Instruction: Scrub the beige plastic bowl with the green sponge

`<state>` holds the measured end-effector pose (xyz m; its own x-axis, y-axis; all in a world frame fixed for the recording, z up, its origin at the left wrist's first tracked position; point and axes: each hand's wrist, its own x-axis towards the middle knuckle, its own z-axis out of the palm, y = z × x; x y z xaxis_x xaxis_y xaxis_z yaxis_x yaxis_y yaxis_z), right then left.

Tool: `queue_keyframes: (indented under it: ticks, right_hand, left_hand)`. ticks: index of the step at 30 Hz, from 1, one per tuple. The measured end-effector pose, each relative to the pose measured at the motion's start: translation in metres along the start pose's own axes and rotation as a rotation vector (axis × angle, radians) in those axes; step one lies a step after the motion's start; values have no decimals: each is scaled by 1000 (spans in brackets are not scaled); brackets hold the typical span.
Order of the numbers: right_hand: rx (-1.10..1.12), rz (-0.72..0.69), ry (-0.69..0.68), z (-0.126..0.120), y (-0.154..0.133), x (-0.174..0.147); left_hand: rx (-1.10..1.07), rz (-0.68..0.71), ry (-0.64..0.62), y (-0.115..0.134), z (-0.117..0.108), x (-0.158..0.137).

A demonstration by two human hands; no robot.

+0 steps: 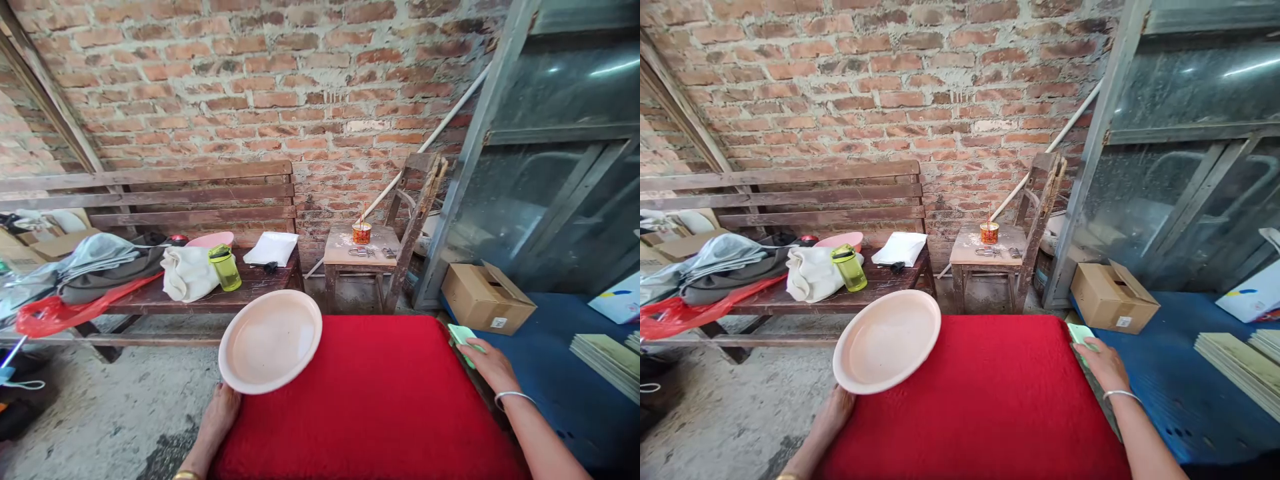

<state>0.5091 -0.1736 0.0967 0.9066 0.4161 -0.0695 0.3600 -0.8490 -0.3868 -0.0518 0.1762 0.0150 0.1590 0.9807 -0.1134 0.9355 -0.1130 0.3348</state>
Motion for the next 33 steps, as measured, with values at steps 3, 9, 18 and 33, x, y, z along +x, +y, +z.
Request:
queue_keyframes:
  ticks: [3,9,18,33]
  right_hand:
    - [16,-100,-27,12,-22,-7]
    - [-96,-187,-47,2,-30,-20]
    - [-174,-152,-31,-16,-39,-29]
    - [-283,-67,1,-36,-25,-27]
  left_hand:
    - [32,20,-18,1,-2,-6]
    - [125,128,-47,-8,-9,-30]
    - [81,-63,-24,0,-6,-47]
    - [20,-141,-18,18,-21,-58]
